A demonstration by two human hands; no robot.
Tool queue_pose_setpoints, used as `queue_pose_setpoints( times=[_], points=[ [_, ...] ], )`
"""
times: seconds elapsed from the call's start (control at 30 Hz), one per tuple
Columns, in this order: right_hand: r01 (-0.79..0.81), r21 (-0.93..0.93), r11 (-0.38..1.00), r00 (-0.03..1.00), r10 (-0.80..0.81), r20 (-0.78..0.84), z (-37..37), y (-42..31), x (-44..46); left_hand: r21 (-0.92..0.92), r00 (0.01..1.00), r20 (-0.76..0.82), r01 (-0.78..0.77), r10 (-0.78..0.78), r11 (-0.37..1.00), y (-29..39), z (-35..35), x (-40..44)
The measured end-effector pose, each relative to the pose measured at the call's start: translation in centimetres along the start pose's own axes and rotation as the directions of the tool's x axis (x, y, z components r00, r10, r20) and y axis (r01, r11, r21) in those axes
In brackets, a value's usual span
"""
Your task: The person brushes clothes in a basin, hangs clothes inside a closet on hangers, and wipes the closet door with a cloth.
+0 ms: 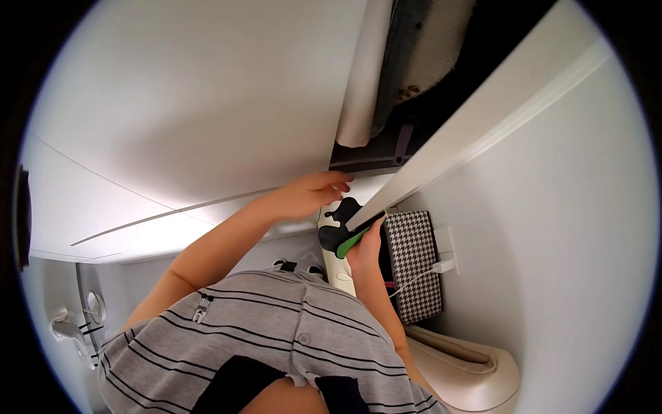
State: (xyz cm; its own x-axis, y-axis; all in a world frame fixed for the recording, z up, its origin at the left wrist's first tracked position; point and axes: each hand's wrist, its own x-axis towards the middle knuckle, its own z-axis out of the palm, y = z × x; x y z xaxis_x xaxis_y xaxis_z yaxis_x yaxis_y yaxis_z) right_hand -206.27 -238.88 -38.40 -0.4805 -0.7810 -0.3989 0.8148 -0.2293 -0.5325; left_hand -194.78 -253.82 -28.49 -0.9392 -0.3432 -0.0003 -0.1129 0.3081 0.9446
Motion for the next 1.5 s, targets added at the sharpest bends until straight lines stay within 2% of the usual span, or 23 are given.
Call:
queue_pose_setpoints(
  times=[0.07,0.13,0.2,0.23,0.3,0.37,0.4,0.43,0.47,0.53,0.6,0.7,0.73,0.8,0.87,0.93,1.03,1.13,1.17,1.23,1.27,1.43,1.5],
  points=[
    [0.013,-0.013,1.0,1.0,-0.013,0.012,-1.0,0.0,-0.1,-0.187,0.985,0.013,0.172,-0.173,0.967,0.2,1.6,3.1],
    [-0.005,-0.001,1.0,1.0,0.005,0.03,-1.8,-0.1,-0.5,-0.208,0.981,-0.028,0.18,-0.19,0.961,0.6,3.0,7.0],
    [0.011,0.017,1.0,0.996,-0.01,-0.084,-0.7,0.3,-2.0,-0.544,0.949,-0.07,0.222,-0.307,0.809,1.1,3.7,10.8],
    [0.031,0.0,1.0,0.995,-0.031,-0.094,-0.4,0.8,-2.7,-0.548,0.952,-0.07,0.212,-0.298,0.809,0.9,3.4,12.5],
    [0.057,-0.028,0.998,0.992,-0.06,-0.107,-0.2,2.0,-4.1,-0.931,0.859,0.056,0.229,-0.508,0.285,-0.6,1.8,15.4],
    [-0.013,0.193,0.981,0.977,-0.028,0.209,-0.7,3.4,-5.1,-0.941,0.831,-0.017,0.174,-0.556,0.29,-2.4,0.5,16.8],
    [0.001,0.197,0.98,0.978,-0.042,0.205,-0.5,3.6,-5.6,-0.944,0.789,-0.093,0.124,-0.607,0.306,-3.0,0.2,17.7],
    [0.051,0.101,0.994,0.996,-0.058,0.073,0.1,3.3,-6.3,-0.901,0.851,-0.104,0.139,-0.515,0.412,-3.8,-0.7,18.1],
    [0.086,0.001,0.996,0.995,-0.086,-0.059,0.7,2.9,-7.1,-0.898,0.857,-0.094,0.146,-0.507,0.414,-5.1,-1.2,19.9],
    [0.126,-0.045,0.991,0.987,-0.13,-0.097,0.6,1.9,-7.3,-0.85,0.767,-0.292,0.067,-0.572,0.523,-6.0,-1.5,22.2],
    [0.135,-0.02,0.991,0.986,-0.136,-0.097,-1.8,1.0,-6.8,-0.891,0.806,-0.286,-0.024,-0.519,0.454,-1.1,-1.9,21.0],
    [0.22,-0.038,0.975,0.966,-0.223,-0.13,-2.8,0.3,-7.1,-0.712,0.852,-0.493,-0.279,-0.175,0.644,-9.4,-1.1,29.1],
    [0.219,-0.038,0.975,0.966,-0.222,-0.129,-3.4,0.2,-7.0,-0.776,0.858,-0.452,-0.243,-0.244,0.582,-6.9,-1.0,26.7],
    [0.166,0.043,0.985,0.986,-0.167,0.02,-4.5,0.3,-6.8,-0.845,0.847,-0.389,-0.172,-0.362,0.506,-3.9,-0.6,22.7],
    [0.164,0.031,0.986,0.986,-0.165,0.025,-4.6,0.7,-6.9,-0.857,0.832,-0.371,-0.135,-0.413,0.497,-2.6,-0.3,20.1],
    [0.163,0.019,0.987,0.986,-0.163,0.029,-4.4,0.9,-6.9,-0.936,0.772,-0.263,-0.059,-0.578,0.348,-1.4,-0.4,18.3],
    [0.164,-0.038,0.986,0.986,-0.164,0.007,-3.5,0.7,-6.7,-0.959,0.786,-0.254,-0.131,-0.564,0.25,-0.9,-1.7,18.0],
    [0.116,0.049,0.992,0.993,-0.117,0.02,-2.5,0.1,-7.0,-0.968,0.767,-0.248,-0.226,-0.592,0.112,-2.4,-2.2,20.0],
    [0.15,0.038,0.988,0.989,-0.149,-0.016,-2.5,-0.1,-7.0,-0.967,0.766,-0.249,-0.227,-0.592,0.114,-3.5,-2.4,21.3],
    [0.182,0.027,0.983,0.982,-0.18,-0.05,-3.0,-0.7,-6.9,-0.972,0.837,-0.19,-0.233,-0.513,-0.019,-5.3,-2.5,23.9],
    [0.173,0.021,0.985,0.984,-0.172,-0.042,-3.6,-1.0,-6.6,-0.972,0.836,-0.192,-0.233,-0.514,-0.016,-4.9,-2.6,23.9],
    [0.125,0.005,0.992,0.991,-0.125,0.049,-4.6,-4.5,-6.4,-0.884,0.799,-0.313,-0.048,-0.513,0.464,-0.7,-1.9,24.6],
    [0.135,0.041,0.99,0.989,-0.132,-0.066,-4.1,-6.4,-6.6,-0.799,0.768,-0.388,-0.006,-0.509,0.601,1.6,-1.0,25.5]
  ],
)
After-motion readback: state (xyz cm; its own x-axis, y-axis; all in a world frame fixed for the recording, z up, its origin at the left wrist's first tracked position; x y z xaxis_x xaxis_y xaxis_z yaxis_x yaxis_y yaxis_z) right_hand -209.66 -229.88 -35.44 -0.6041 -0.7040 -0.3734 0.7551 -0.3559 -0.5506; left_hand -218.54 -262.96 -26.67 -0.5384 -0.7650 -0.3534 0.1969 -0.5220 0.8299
